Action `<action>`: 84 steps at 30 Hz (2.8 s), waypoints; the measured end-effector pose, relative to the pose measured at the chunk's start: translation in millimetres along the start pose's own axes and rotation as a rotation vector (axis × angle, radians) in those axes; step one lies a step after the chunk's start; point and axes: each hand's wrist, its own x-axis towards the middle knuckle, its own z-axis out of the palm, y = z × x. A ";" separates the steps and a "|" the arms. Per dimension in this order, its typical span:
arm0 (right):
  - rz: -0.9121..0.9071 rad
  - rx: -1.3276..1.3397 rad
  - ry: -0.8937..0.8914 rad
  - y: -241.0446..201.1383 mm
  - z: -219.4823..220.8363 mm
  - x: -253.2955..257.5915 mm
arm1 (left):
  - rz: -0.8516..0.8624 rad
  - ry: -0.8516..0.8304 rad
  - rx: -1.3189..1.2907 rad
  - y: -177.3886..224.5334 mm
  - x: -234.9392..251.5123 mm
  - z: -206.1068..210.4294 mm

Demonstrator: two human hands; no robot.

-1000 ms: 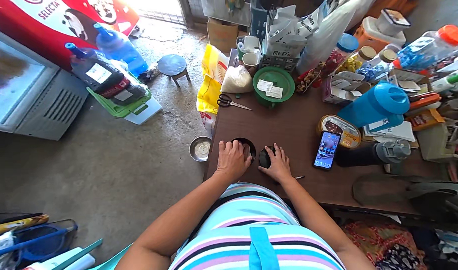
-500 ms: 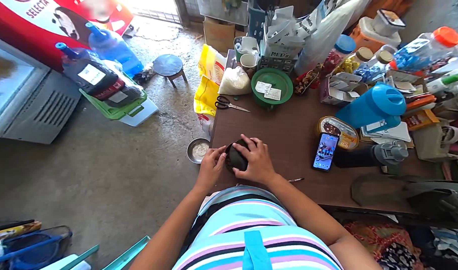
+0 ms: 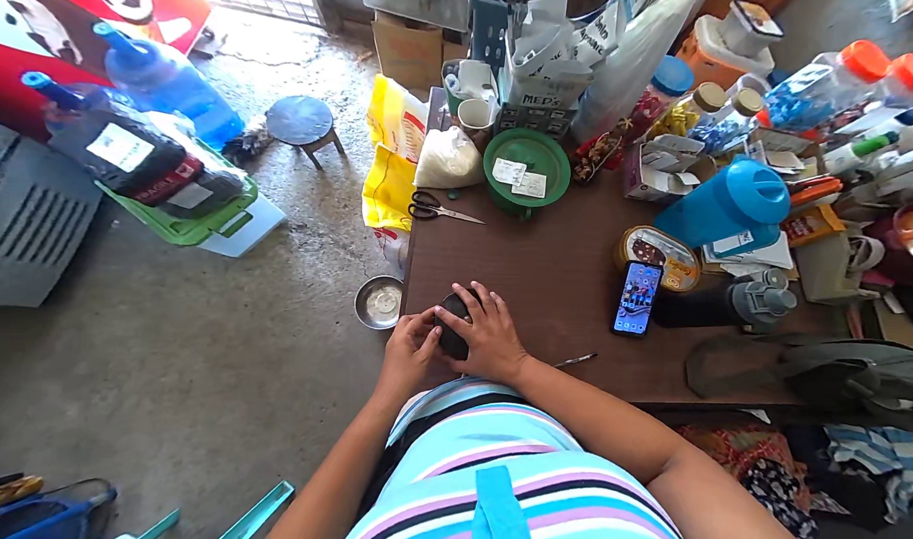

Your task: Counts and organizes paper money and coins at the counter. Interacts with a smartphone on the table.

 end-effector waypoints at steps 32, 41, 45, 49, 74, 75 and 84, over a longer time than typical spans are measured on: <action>0.791 0.160 0.407 140.1 -16.0 -136.2 | -0.148 -0.256 -0.164 -30.4 17.5 17.2; 1.095 -0.101 0.320 182.2 -26.5 -155.4 | -0.075 -0.442 0.002 -22.0 6.4 24.8; 1.094 -0.088 0.332 199.7 -35.8 -134.4 | -0.092 -0.406 0.017 -24.7 -2.4 18.8; 1.102 -0.082 0.344 213.6 -45.9 -120.6 | -0.125 -0.361 -0.008 -25.7 -8.9 15.4; 1.081 -0.055 0.404 218.6 -44.9 -129.2 | -0.141 -0.359 -0.003 -25.7 -12.7 16.6; 1.079 -0.056 0.401 218.2 -44.6 -128.8 | -0.142 -0.360 -0.003 -25.8 -12.6 16.5; 1.087 -0.086 0.349 214.2 -36.0 -126.6 | -0.145 -0.351 0.004 -25.9 -13.7 16.3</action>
